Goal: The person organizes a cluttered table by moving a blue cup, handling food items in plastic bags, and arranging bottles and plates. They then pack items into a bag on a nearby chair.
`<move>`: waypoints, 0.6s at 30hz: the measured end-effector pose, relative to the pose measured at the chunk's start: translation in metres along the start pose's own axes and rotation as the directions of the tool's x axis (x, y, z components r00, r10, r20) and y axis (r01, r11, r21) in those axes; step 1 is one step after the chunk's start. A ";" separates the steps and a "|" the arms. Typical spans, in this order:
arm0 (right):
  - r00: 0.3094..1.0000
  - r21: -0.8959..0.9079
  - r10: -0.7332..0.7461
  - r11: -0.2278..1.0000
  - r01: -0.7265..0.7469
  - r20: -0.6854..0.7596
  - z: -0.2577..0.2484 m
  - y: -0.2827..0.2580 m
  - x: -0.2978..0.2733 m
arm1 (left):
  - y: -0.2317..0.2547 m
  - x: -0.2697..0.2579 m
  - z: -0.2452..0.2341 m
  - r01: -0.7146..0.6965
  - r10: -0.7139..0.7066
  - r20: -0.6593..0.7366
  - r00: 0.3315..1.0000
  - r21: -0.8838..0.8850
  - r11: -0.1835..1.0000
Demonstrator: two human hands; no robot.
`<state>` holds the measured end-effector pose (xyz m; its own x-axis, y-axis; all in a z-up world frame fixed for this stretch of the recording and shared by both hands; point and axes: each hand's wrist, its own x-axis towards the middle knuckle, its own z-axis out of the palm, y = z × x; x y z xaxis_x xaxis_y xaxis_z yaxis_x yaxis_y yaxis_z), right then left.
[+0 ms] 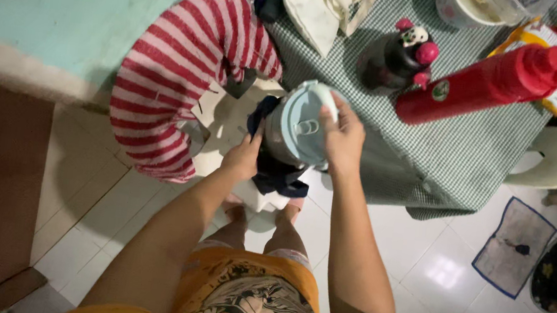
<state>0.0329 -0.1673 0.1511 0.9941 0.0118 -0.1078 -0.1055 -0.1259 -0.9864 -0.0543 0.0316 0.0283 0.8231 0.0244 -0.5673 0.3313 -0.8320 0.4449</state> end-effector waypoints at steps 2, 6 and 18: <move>0.996 -0.188 -0.078 0.980 0.069 -0.045 -0.001 -0.021 -0.013 | -0.004 -0.006 0.013 -0.028 0.024 -0.070 0.997 -0.051 0.998; 0.968 -0.515 -0.246 0.837 0.186 -0.049 -0.014 -0.068 -0.039 | -0.003 -0.005 0.036 -0.030 0.034 -0.091 0.995 0.049 0.998; 0.951 -0.609 -0.258 0.786 0.106 -0.168 -0.079 -0.094 -0.078 | 0.036 -0.032 0.041 -0.276 0.277 -0.075 0.958 0.020 0.961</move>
<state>-0.0330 -0.2347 0.2617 0.9773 -0.1225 0.1729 0.0378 -0.7022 -0.7110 -0.0878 -0.0222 0.0341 0.9150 -0.1655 -0.3679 0.0815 -0.8174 0.5703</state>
